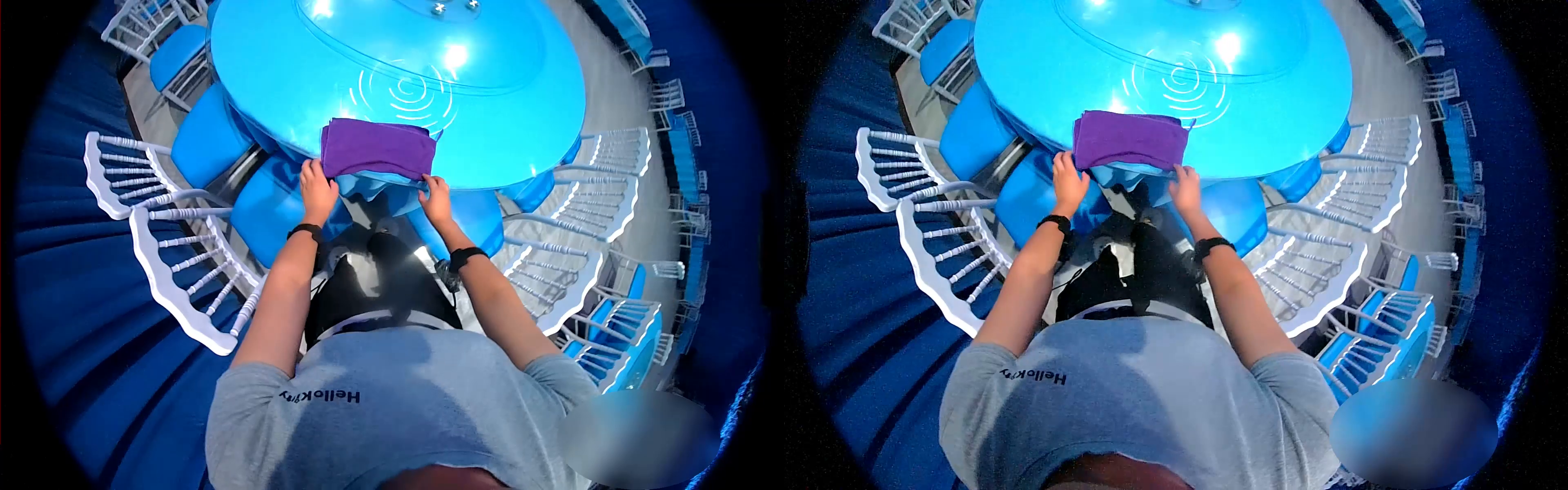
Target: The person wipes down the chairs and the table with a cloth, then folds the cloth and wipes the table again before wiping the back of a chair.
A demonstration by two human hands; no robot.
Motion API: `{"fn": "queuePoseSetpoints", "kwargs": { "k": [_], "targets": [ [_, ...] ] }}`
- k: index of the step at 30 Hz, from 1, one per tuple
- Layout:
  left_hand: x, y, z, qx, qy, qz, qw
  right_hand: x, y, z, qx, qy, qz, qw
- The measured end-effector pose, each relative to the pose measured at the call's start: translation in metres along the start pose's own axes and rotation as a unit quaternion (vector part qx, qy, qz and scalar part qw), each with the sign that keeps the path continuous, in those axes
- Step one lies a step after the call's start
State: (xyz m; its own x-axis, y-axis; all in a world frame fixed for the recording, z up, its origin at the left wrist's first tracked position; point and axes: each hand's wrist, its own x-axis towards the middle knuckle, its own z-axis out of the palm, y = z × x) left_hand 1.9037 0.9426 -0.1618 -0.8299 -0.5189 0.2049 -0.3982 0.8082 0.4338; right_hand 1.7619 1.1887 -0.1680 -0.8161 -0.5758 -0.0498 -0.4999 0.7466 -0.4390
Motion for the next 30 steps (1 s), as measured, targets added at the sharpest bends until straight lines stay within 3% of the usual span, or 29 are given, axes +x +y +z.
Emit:
{"fn": "queuePoseSetpoints", "kwargs": {
  "k": [1,2,3,4,6,8,10,12,13,15,16,18,20,23,24,25,27,28,30],
  "targets": [
    [0.000,-0.007,0.019,-0.136,0.002,-0.144,0.980,0.003,-0.002,0.000,0.086,0.005,0.026,0.996],
    [0.003,-0.016,0.044,-0.266,0.009,-0.281,0.922,0.011,-0.005,-0.001,0.172,0.012,0.045,0.984],
    [0.003,-0.038,0.076,-0.293,0.031,-0.249,0.923,0.019,-0.005,0.008,0.201,0.029,0.110,0.973],
    [0.008,-0.039,0.069,-0.288,0.038,-0.244,0.925,0.028,0.007,0.031,0.208,0.032,0.104,0.972],
    [0.014,-0.029,0.053,-0.498,-0.015,-0.305,0.812,0.051,0.046,0.083,0.318,0.051,0.270,0.907],
    [0.022,-0.035,0.043,-0.451,-0.035,-0.337,0.826,0.055,0.055,0.086,0.343,0.094,0.214,0.910],
    [0.025,-0.034,0.037,-0.399,-0.057,-0.377,0.834,0.054,0.049,0.048,0.299,-0.006,0.133,0.945],
    [0.026,-0.031,0.030,-0.423,-0.080,-0.410,0.804,0.052,0.041,0.023,0.280,-0.013,0.143,0.949],
    [0.024,-0.023,0.021,-0.414,-0.077,-0.416,0.806,0.055,0.046,0.026,0.265,-0.028,0.135,0.954],
    [0.022,-0.008,0.009,-0.516,-0.079,-0.406,0.751,0.060,0.045,0.031,0.259,-0.040,0.094,0.960],
    [0.020,-0.009,0.010,-0.513,-0.072,-0.408,0.752,0.062,0.041,0.030,0.262,-0.044,0.088,0.960],
    [0.017,-0.009,0.011,-0.492,-0.073,-0.386,0.777,0.062,0.030,0.025,0.297,-0.083,0.166,0.936],
    [0.015,0.000,0.006,-0.491,-0.053,-0.378,0.783,0.069,0.046,0.061,0.311,-0.061,0.154,0.936],
    [0.023,0.020,-0.008,-0.486,-0.016,-0.359,0.797,0.068,0.042,0.041,0.349,-0.221,0.139,0.900],
    [0.025,0.027,-0.013,-0.479,0.000,-0.352,0.804,0.067,0.042,0.026,0.349,-0.220,0.140,0.900],
    [0.028,0.033,-0.017,-0.499,0.036,-0.345,0.794,0.065,0.043,0.013,0.439,-0.228,0.161,0.854],
    [0.040,0.043,-0.032,-0.479,0.023,-0.327,0.814,0.060,0.047,-0.016,0.591,-0.234,0.215,0.741],
    [0.047,0.050,-0.040,-0.459,0.014,-0.308,0.833,0.057,0.051,-0.036,0.593,-0.228,0.223,0.739],
    [0.065,0.069,-0.056,-0.459,-0.019,-0.289,0.840,0.048,0.061,-0.077,0.684,-0.224,0.219,0.659]
  ]
}}
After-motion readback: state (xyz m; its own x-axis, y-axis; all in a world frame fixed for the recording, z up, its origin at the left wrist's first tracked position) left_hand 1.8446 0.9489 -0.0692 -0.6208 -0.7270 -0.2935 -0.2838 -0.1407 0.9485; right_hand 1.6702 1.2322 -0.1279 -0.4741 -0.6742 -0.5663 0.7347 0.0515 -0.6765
